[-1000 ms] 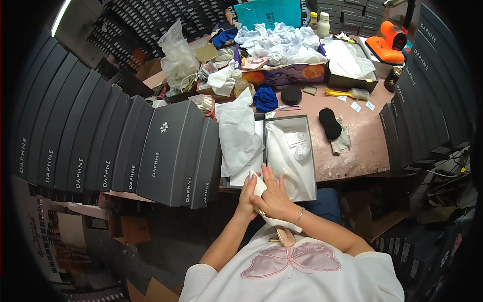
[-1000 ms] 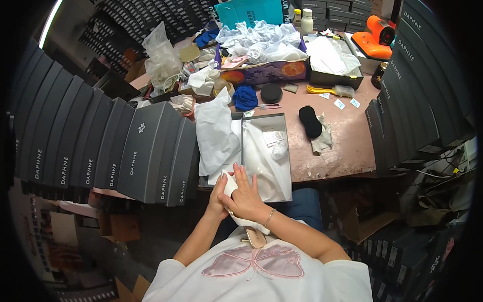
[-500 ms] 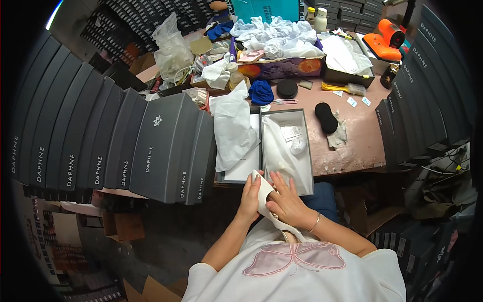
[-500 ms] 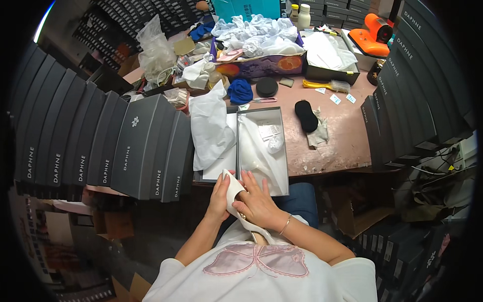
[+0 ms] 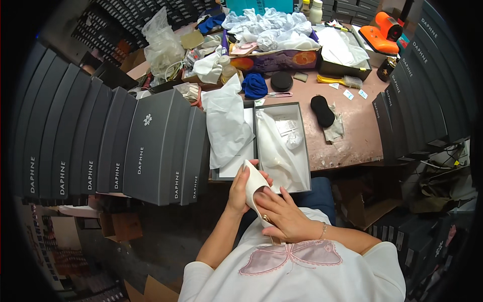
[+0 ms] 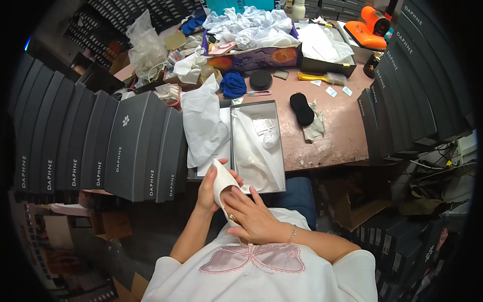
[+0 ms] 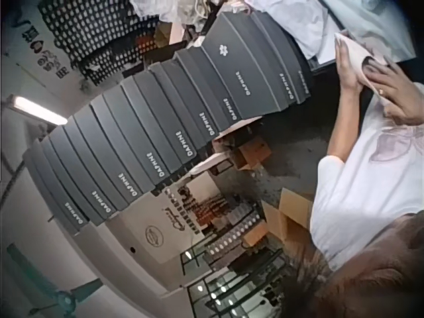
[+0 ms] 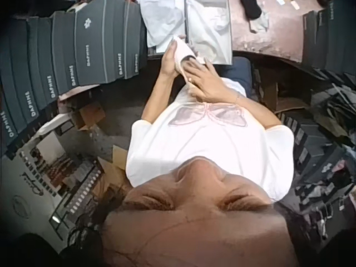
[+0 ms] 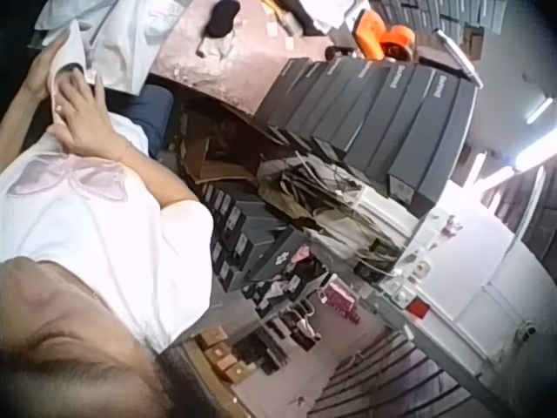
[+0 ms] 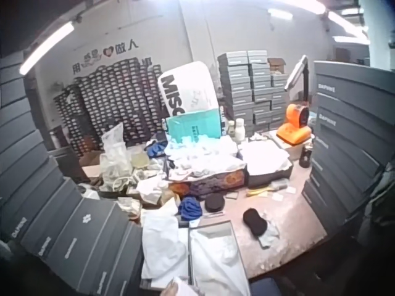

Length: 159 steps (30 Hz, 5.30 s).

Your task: Inspecting, wiping, wrapping, and packing high-heeled shoes into boxes for shipment.

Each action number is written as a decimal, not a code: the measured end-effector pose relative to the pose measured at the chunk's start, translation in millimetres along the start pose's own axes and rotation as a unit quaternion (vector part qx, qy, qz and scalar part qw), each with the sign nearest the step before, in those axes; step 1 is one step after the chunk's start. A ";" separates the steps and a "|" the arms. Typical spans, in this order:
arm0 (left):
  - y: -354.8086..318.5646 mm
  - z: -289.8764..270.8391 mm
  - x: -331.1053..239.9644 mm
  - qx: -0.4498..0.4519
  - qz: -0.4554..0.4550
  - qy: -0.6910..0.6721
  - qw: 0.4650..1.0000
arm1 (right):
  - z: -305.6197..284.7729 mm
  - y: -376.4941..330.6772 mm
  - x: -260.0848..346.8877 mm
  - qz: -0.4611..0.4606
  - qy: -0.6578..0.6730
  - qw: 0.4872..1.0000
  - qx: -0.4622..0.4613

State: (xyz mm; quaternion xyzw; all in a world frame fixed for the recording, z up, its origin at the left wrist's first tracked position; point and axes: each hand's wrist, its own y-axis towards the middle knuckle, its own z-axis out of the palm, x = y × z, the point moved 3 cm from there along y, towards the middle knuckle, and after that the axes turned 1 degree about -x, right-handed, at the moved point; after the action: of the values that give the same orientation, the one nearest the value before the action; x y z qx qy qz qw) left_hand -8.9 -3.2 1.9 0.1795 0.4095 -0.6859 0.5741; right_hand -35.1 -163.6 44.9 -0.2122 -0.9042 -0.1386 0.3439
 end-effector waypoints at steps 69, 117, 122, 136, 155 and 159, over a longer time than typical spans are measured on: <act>-11.3 18.9 27.1 -0.047 -0.088 -0.133 0.986 | -54.9 94.8 -81.5 0.111 0.315 0.935 -0.124; -15.0 31.0 18.1 -0.191 0.153 -0.221 0.944 | -27.0 -61.1 -51.6 0.207 0.103 0.930 -0.286; -12.6 16.3 22.9 -0.204 0.115 -0.248 0.940 | -7.3 -82.0 -64.4 0.234 0.234 0.903 -0.273; -20.9 38.0 43.3 -0.122 0.185 -0.076 0.972 | 2.3 -40.5 -58.7 0.178 0.177 0.939 -0.236; -41.5 35.0 38.0 -0.121 0.222 -0.018 0.967 | -0.8 -46.4 -49.0 0.218 0.317 0.888 -0.250; -47.2 45.2 42.5 -0.115 0.289 0.049 0.949 | 2.0 -42.2 -52.3 0.233 0.276 0.888 -0.286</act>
State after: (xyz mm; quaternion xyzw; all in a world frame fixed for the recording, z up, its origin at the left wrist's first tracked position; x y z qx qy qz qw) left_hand -54.6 -64.9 15.4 0.2562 0.4434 -0.4296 0.7438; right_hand -21.2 -214.7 3.5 -0.4590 -0.6187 -0.3602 0.5260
